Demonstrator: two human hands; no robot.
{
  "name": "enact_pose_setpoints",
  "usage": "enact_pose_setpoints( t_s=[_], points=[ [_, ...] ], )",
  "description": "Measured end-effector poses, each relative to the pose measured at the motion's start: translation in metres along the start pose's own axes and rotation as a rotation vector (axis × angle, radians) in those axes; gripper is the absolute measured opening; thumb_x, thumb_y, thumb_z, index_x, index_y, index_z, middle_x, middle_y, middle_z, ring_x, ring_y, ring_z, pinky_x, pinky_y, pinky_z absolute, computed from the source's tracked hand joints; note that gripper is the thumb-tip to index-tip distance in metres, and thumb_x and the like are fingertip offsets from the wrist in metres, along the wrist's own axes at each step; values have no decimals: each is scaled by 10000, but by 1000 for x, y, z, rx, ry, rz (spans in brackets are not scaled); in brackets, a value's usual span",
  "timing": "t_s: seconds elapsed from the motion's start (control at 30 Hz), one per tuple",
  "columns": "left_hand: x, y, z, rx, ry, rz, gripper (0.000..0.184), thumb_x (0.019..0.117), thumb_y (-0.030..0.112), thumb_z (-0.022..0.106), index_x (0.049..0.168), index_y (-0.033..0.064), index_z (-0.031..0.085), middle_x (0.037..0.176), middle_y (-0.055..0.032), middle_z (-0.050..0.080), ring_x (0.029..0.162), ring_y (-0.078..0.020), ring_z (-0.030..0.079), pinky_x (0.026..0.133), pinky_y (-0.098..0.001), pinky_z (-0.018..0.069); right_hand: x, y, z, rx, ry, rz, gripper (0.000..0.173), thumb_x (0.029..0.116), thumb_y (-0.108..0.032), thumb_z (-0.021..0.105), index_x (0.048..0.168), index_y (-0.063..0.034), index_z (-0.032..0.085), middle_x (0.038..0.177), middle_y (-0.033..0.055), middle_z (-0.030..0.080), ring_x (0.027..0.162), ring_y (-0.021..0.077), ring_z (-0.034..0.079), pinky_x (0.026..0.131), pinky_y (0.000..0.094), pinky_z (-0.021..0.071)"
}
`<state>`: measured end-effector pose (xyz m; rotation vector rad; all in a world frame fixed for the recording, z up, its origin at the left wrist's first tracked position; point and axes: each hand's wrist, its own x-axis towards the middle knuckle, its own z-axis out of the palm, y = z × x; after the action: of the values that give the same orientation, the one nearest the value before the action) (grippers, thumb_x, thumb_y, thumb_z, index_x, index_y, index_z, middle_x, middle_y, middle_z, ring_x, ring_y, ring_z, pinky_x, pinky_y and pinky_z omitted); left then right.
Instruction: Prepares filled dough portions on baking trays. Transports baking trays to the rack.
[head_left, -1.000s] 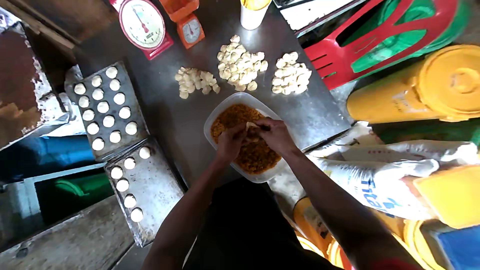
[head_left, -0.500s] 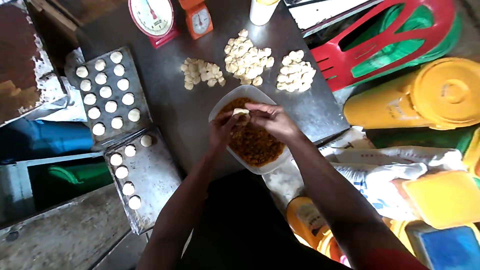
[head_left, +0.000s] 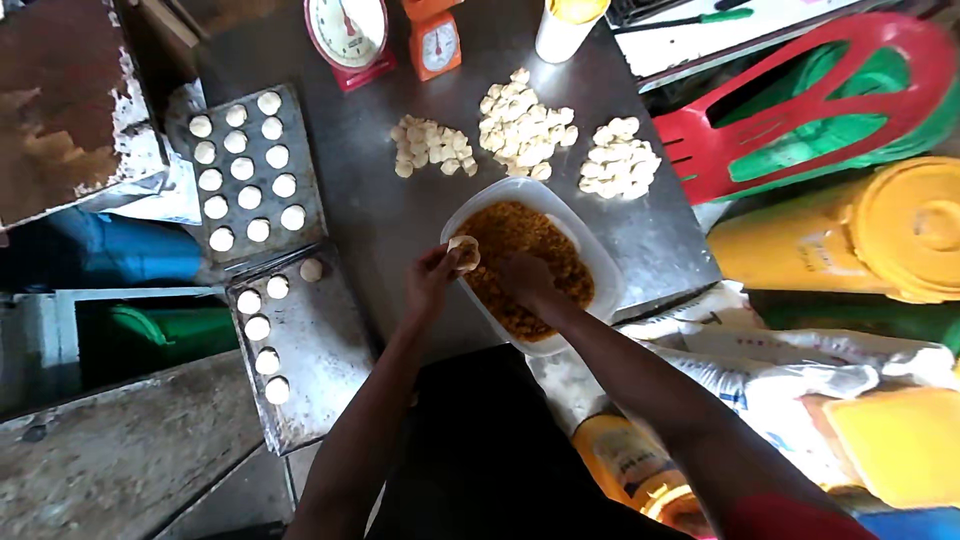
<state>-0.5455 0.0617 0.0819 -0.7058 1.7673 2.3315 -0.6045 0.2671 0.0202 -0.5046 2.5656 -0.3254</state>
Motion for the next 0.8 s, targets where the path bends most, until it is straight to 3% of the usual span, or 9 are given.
enact_pose_setpoints(
  t_s=[0.13, 0.23, 0.33, 0.47, 0.57, 0.63, 0.7, 0.73, 0.8],
  points=[
    [0, 1, -4, -7, 37, -23, 259, 1010, 154, 656, 1231, 18, 659, 1092, -118, 706, 918, -209, 707, 836, -382, 613, -10, 7, -19, 159, 139, 6, 200, 971, -192, 683, 1113, -64, 741, 1129, 198, 701, 1020, 426, 680, 840, 653, 542],
    [0, -2, -6, 7, 41, -14, 266, 1010, 166, 658, 1238, 29, 662, 1085, -119, 709, 900, -203, 704, 822, -377, 609, -19, 5, -39, 242, 175, 6, 159, 955, -165, 700, 1074, -72, 751, 1113, 164, 713, 1019, 384, 689, 855, 648, 547],
    [2, -2, 0, 18, 25, 3, 271, 1011, 155, 655, 1245, 17, 663, 1100, -132, 715, 922, -218, 712, 833, -395, 615, -33, -8, -59, 447, 272, -21, 169, 978, -200, 701, 1113, -117, 760, 1104, 100, 737, 1007, 270, 709, 914, 551, 570],
    [-2, 0, 14, 34, -29, -13, 301, 1018, 161, 640, 1282, 16, 637, 1131, -133, 704, 961, -225, 708, 858, -403, 610, -40, -28, -72, 662, 377, -222, 211, 936, -159, 755, 1131, -90, 712, 986, 52, 744, 856, 143, 728, 803, 387, 633],
    [-2, -1, 24, 59, -81, -20, 282, 1016, 165, 643, 1265, 32, 654, 1087, -120, 721, 902, -204, 712, 812, -385, 613, -36, -25, -71, 655, 391, -137, 236, 881, -259, 830, 998, -108, 692, 845, 46, 701, 733, 175, 676, 693, 438, 593],
    [-4, 0, 26, 33, -128, -19, 259, 1018, 147, 635, 1248, 28, 650, 1080, -120, 713, 896, -205, 702, 808, -390, 607, -35, -17, -73, 739, 339, -58, 354, 842, -275, 865, 1077, -105, 661, 894, 74, 695, 773, 211, 673, 710, 462, 586],
    [-7, -1, 26, -1, -178, -4, 251, 1021, 127, 621, 1249, 28, 651, 1093, -118, 703, 905, -206, 694, 810, -393, 604, -37, -9, -73, 906, 237, -60, 402, 868, -213, 840, 1225, -132, 677, 1066, 70, 720, 909, 203, 707, 789, 421, 617],
    [-9, -1, 26, 3, -200, 0, 252, 1029, 135, 608, 1256, 32, 648, 1112, -116, 698, 926, -208, 692, 824, -398, 603, -40, -8, -71, 1007, 202, -72, 352, 885, -157, 816, 1216, -120, 703, 1098, 70, 723, 931, 200, 715, 800, 404, 632],
    [-10, -3, 26, 37, -226, 19, 267, 1056, 168, 569, 1273, 35, 648, 1134, -110, 699, 941, -203, 698, 844, -400, 606, -43, -13, -67, 1139, 211, -41, 225, 890, -97, 798, 1107, -79, 742, 1041, 88, 741, 842, 221, 736, 712, 408, 656]
  ],
)
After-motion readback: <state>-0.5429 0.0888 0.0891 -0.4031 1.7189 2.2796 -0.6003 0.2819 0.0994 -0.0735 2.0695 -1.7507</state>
